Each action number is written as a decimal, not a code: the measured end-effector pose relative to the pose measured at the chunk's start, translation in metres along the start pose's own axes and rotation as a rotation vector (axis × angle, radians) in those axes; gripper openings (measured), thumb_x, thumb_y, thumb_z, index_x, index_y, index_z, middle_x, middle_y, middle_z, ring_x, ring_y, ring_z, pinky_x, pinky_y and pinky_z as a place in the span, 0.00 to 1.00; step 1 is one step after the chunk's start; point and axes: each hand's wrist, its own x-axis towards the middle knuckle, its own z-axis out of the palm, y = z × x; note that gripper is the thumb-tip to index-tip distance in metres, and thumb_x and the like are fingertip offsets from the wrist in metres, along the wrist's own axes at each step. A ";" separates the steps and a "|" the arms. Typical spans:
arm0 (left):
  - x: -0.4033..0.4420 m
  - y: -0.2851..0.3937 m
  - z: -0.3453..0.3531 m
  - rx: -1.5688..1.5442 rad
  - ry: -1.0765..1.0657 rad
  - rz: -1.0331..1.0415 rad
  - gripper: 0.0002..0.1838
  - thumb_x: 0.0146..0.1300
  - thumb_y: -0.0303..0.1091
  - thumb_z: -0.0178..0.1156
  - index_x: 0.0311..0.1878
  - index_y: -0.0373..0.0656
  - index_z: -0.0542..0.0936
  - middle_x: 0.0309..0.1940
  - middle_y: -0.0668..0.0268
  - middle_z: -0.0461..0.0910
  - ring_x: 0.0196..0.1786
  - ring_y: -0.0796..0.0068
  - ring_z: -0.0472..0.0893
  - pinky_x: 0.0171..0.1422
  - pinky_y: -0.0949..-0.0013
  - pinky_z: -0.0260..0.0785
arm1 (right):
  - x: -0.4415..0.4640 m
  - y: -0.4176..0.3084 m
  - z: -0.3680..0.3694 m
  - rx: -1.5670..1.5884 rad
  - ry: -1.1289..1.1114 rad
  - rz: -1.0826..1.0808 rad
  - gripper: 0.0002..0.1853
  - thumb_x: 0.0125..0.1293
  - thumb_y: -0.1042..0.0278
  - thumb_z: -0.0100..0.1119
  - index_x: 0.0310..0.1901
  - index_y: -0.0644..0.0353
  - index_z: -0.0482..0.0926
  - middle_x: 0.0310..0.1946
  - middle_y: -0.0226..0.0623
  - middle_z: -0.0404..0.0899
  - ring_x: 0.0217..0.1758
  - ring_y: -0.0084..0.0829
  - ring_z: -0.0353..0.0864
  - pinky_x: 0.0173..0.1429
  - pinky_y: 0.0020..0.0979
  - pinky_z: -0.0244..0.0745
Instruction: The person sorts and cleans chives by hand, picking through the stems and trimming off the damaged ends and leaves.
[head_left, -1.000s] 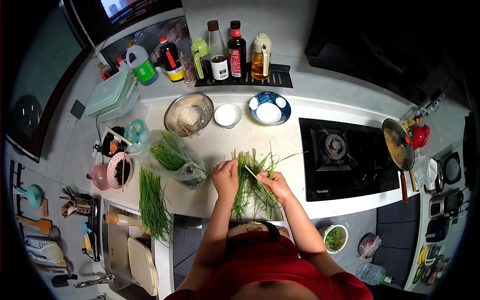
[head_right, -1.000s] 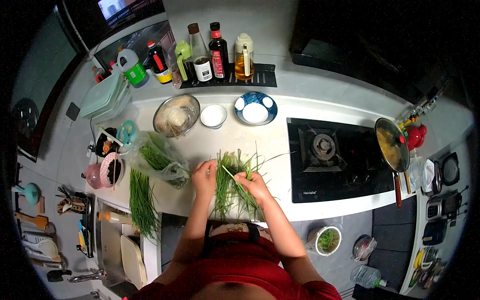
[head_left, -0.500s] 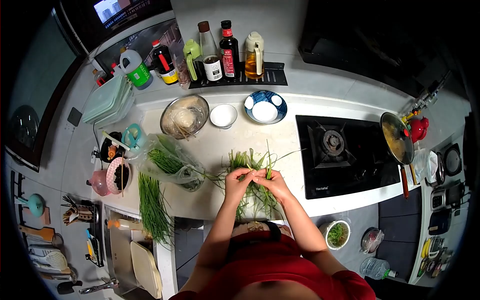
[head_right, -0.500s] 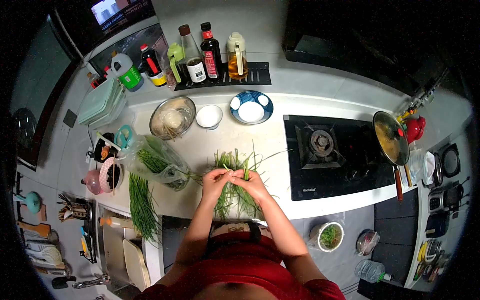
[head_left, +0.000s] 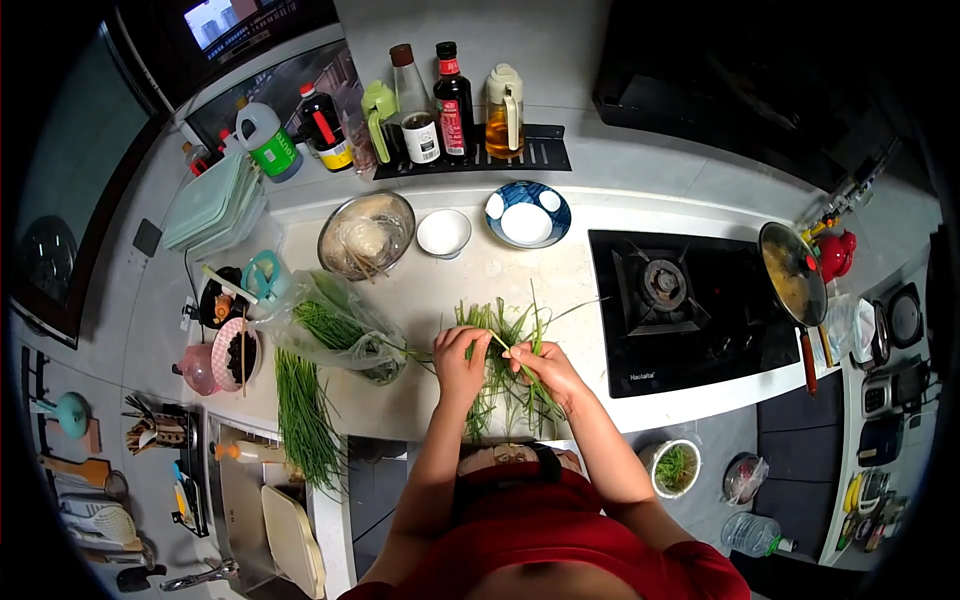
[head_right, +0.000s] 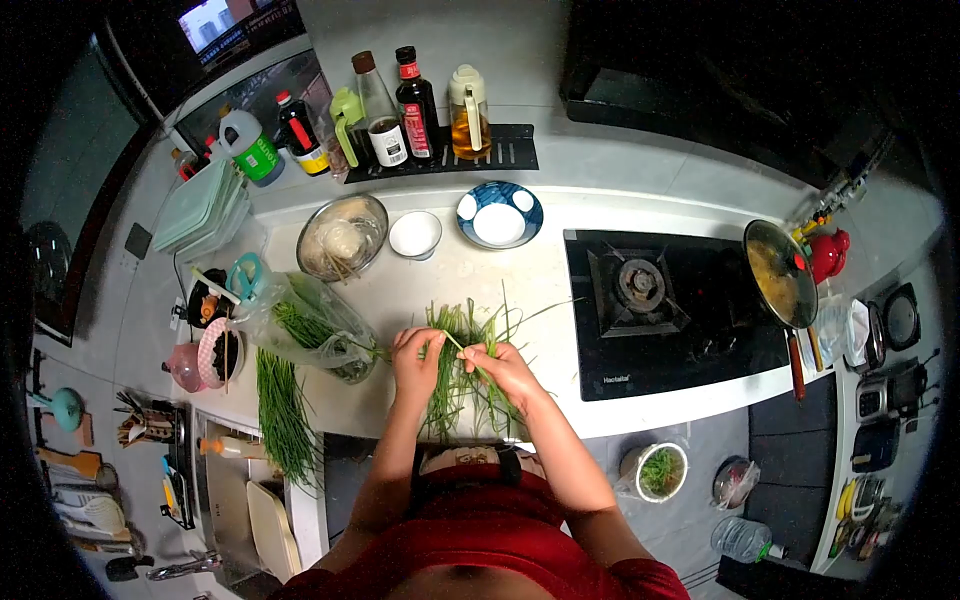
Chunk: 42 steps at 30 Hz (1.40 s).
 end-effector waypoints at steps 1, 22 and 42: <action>0.002 -0.002 0.000 0.007 0.031 0.015 0.03 0.53 0.31 0.58 0.29 0.43 0.77 0.29 0.65 0.76 0.34 0.62 0.72 0.42 0.63 0.60 | 0.001 0.001 0.000 -0.010 -0.006 0.002 0.10 0.61 0.64 0.53 0.34 0.62 0.78 0.23 0.26 0.75 0.20 0.15 0.63 0.25 0.17 0.59; -0.006 -0.002 0.017 -0.704 -0.034 -0.583 0.14 0.67 0.36 0.43 0.32 0.36 0.73 0.26 0.68 0.74 0.29 0.79 0.73 0.35 0.75 0.64 | 0.013 0.018 0.002 -0.025 -0.038 0.018 0.13 0.65 0.67 0.46 0.46 0.63 0.73 0.37 0.32 0.77 0.33 0.18 0.71 0.34 0.20 0.66; -0.001 0.011 -0.001 -0.666 -0.237 -0.719 0.07 0.57 0.31 0.59 0.31 0.37 0.78 0.24 0.73 0.74 0.28 0.88 0.68 0.32 0.82 0.60 | 0.007 0.013 -0.004 0.163 -0.040 0.031 0.10 0.62 0.67 0.52 0.41 0.63 0.75 0.30 0.32 0.77 0.33 0.20 0.74 0.38 0.20 0.69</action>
